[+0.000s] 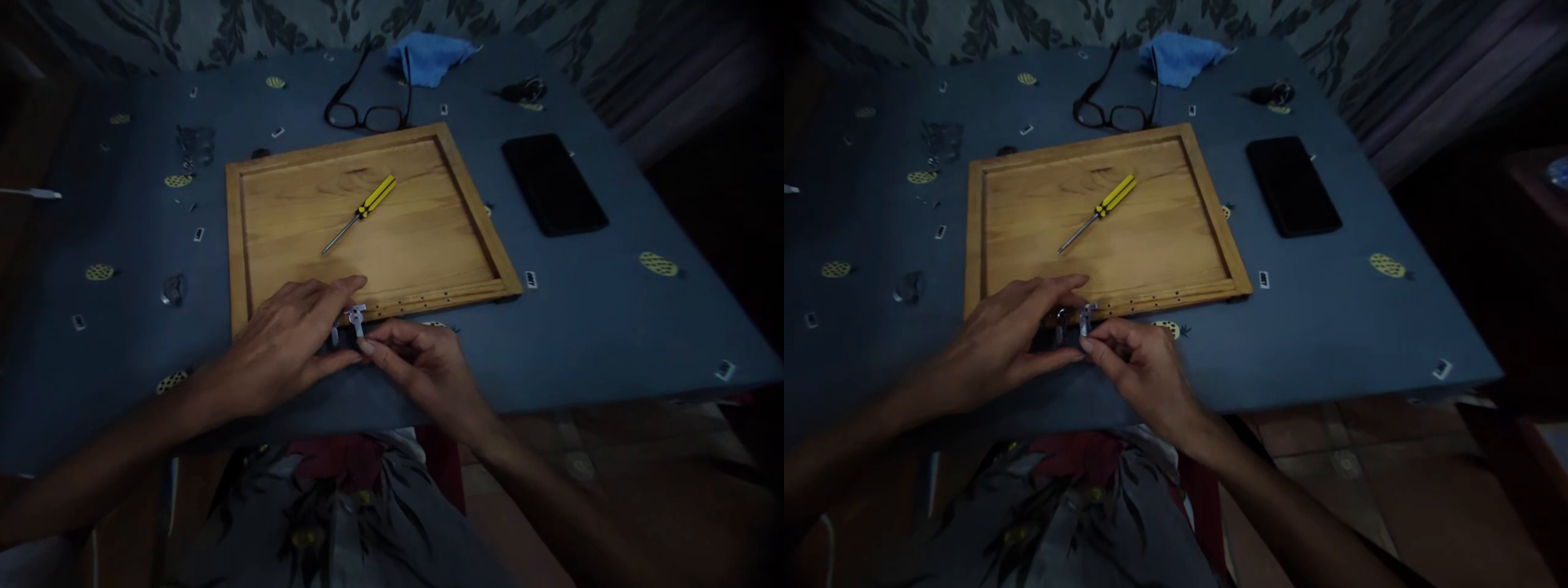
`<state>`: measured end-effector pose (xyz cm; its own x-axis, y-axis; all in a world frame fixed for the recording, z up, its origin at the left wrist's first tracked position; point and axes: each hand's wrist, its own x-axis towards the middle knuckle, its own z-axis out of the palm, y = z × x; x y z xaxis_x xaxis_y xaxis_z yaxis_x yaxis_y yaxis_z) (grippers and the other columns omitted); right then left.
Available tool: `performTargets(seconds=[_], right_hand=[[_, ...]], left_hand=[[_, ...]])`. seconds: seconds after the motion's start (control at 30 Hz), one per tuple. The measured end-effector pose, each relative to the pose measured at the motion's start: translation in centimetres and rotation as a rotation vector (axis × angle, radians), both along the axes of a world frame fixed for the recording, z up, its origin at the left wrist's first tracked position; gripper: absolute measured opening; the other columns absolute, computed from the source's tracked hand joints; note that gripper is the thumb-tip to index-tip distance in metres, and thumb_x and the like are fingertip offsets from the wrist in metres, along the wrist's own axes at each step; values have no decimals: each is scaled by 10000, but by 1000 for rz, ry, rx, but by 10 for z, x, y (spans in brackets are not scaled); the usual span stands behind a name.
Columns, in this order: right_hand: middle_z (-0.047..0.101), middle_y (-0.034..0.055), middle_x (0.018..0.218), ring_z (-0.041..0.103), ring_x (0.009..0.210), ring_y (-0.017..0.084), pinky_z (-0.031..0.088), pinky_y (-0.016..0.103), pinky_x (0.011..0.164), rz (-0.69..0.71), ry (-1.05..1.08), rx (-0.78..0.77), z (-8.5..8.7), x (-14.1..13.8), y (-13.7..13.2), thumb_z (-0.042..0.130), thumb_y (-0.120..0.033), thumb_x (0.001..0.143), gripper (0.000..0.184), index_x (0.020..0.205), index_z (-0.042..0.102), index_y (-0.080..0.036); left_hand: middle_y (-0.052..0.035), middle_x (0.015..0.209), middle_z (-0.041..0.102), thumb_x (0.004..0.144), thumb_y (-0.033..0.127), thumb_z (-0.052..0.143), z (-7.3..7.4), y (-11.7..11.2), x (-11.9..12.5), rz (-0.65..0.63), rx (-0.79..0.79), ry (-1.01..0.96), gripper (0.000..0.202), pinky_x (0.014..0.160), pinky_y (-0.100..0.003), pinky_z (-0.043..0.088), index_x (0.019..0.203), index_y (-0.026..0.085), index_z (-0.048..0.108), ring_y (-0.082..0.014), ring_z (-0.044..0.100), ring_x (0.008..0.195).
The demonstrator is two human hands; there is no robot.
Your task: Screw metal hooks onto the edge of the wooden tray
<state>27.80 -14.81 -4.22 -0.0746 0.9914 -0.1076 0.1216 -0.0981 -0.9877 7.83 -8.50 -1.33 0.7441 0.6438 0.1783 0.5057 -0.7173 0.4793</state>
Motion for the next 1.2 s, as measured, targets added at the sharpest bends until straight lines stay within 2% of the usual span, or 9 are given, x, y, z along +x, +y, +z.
performTargets(seconds=[0.2, 0.43, 0.63, 0.77, 0.97, 1.2], right_hand=[[695, -1, 659, 606, 604, 146, 445, 270, 580, 18, -49, 45, 1, 1, -3, 665, -407, 932, 265, 766, 750, -219], [695, -12, 671, 619, 608, 138, 431, 263, 557, 19, -108, 94, 1, 1, -7, 601, -359, 985, 293, 763, 727, -216], [765, -2, 821, 694, 710, 135, 515, 249, 658, 25, -229, 280, 3, 6, -17, 605, -236, 1002, 156, 955, 751, -214], [756, 8, 830, 694, 721, 127, 535, 237, 666, 18, -277, 359, 0, 9, -23, 593, -190, 1006, 136, 1001, 729, -192], [761, 11, 860, 702, 744, 125, 554, 238, 692, 9, -282, 391, -2, 9, -24, 587, -166, 1007, 130, 1025, 713, -189], [763, 21, 882, 706, 763, 126, 568, 241, 725, 28, -318, 381, -2, 10, -25, 575, -172, 1016, 147, 1067, 713, -169]], left_hand=[[-87, 1181, 743, 945, 470, 694, 0, -2, 5, 30, 61, 25, 601, 930, -436, 551, 1463, 292, 447, -297, 705, 1093], [-83, 1171, 746, 940, 387, 703, 0, -6, 9, 80, 82, 51, 558, 951, -433, 548, 1431, 286, 459, -294, 703, 1101], [-70, 1186, 744, 887, 306, 772, 5, -11, 12, 119, 89, 102, 616, 953, -407, 554, 1417, 254, 461, -281, 700, 1107], [-72, 1192, 742, 873, 253, 778, 9, -12, 14, 156, 60, 146, 634, 927, -400, 557, 1421, 214, 463, -278, 696, 1103], [-59, 1155, 762, 841, 250, 819, 9, -12, 15, 166, 48, 131, 653, 914, -393, 566, 1396, 223, 476, -266, 714, 1071], [-79, 1227, 738, 841, 284, 821, 7, -14, 15, 199, 51, 169, 679, 908, -410, 580, 1417, 226, 467, -279, 711, 1097]])
